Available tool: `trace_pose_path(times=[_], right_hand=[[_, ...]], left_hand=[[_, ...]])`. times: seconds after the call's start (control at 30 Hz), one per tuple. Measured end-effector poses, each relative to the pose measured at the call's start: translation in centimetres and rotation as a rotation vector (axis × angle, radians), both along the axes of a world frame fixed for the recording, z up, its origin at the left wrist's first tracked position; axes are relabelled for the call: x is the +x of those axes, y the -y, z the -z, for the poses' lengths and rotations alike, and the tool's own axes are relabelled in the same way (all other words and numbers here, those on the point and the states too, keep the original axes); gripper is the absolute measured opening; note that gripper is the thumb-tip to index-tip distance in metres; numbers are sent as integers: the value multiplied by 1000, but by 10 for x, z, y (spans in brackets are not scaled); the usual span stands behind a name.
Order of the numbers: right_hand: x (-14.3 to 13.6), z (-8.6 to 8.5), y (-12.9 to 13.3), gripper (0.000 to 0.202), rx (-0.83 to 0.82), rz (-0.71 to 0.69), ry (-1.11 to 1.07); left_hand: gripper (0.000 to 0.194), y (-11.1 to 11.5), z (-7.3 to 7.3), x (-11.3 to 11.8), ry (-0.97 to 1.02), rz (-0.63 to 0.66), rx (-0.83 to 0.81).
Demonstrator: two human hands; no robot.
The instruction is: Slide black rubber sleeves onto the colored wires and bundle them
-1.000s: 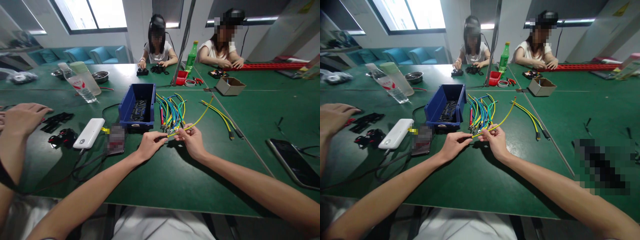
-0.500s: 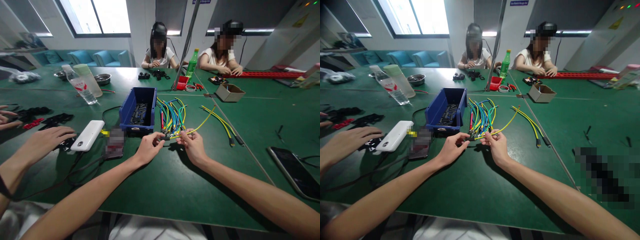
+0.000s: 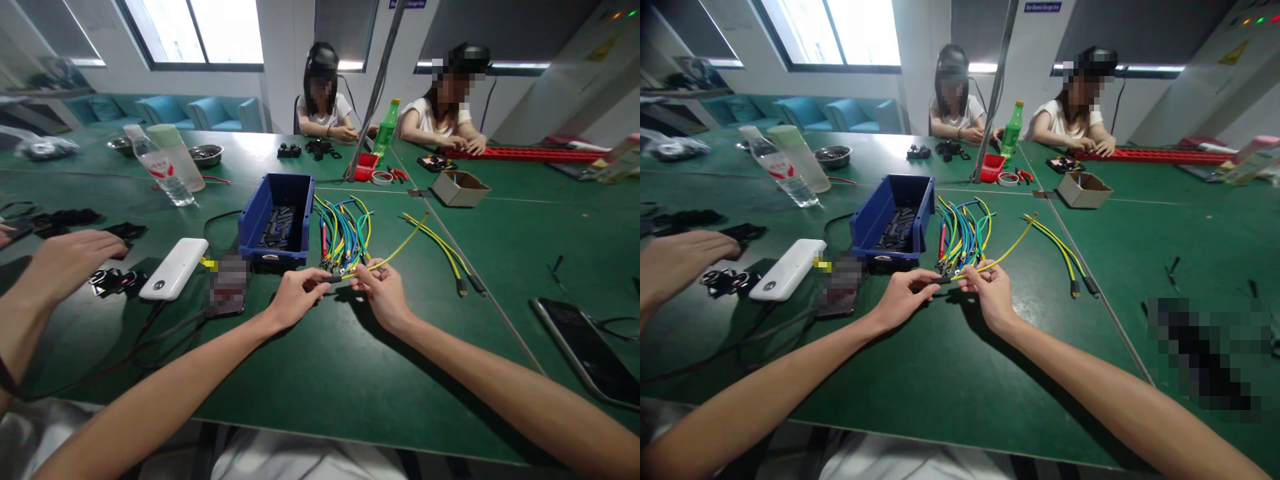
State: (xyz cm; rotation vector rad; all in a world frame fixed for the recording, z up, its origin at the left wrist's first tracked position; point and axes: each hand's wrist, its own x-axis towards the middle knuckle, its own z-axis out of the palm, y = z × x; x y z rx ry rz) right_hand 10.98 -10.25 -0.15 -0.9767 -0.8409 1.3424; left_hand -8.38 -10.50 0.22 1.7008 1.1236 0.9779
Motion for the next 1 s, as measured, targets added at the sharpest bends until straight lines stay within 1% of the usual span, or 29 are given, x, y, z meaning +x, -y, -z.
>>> trace_pose_path(times=[0.23, 0.37, 0.57, 0.8, 1.0], right_hand=[[1, 2, 0, 34, 7, -32, 28], [1, 4, 0, 36, 0, -17, 39], [1, 4, 1, 36, 5, -37, 43], [0, 3, 2, 37, 9, -20, 42], [-1, 2, 2, 37, 3, -6, 51]], left_hand=[[29, 1, -2, 1, 62, -11, -81], [30, 1, -4, 2, 105, 8, -141], [33, 2, -6, 1, 5, 61, -58], [32, 1, -1, 0, 17, 63, -34], [31, 0, -1, -1, -1, 82, -14]])
